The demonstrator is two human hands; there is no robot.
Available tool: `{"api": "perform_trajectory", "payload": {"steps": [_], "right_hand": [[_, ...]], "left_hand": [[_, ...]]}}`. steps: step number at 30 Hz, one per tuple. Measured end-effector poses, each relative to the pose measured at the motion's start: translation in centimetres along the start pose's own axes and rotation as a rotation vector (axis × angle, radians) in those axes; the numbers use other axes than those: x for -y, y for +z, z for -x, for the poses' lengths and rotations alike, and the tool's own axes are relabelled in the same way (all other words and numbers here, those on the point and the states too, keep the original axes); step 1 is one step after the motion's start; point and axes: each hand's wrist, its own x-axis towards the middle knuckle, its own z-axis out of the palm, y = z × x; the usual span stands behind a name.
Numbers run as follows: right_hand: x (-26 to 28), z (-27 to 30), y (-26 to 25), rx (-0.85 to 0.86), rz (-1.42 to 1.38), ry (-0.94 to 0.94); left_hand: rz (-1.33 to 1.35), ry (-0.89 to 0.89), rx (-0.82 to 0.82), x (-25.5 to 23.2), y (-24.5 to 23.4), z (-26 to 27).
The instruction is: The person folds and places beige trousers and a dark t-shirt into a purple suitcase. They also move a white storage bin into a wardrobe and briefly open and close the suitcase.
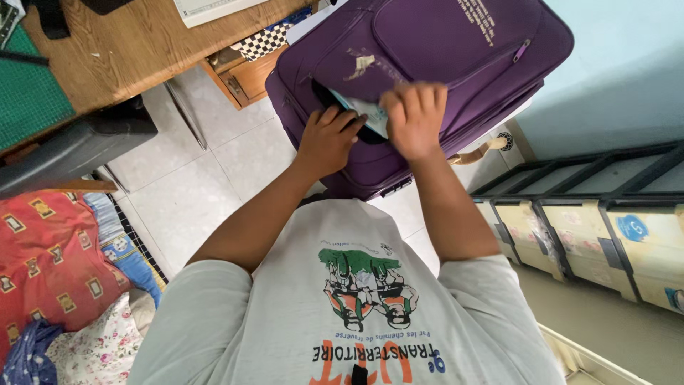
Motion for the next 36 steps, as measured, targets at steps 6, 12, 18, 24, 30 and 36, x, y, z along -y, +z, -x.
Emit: {"api": "perform_trajectory", "payload": {"steps": [6,12,18,24,30,36], "right_hand": [[-2.4,-3.4,0.9,0.082,0.249,-0.043],[-1.8,-0.4,0.4,0.434,-0.097,0.138],[5.4,3.8,0.4,0.371,-0.302,0.130],[8.4,5.1,0.8,0.193,-0.393,0.264],[12.2,4.9,1.9,0.235,-0.616,0.165],[16.8,-1.0,7.7,0.383,-0.820,0.231]], "left_hand": [[0.098,-0.071,0.127,0.2,-0.1,0.6],[0.099,-0.160,0.274,-0.1,0.4,0.4],[0.153,-0.162,0.442,0.8,0.3,1.2],[0.317,-0.277,0.376,0.6,-0.9,8.6],[0.358,-0.720,0.105,3.1,-4.7,14.7],[0.436,-0.869,0.046,9.5,-8.4,14.6]]}}
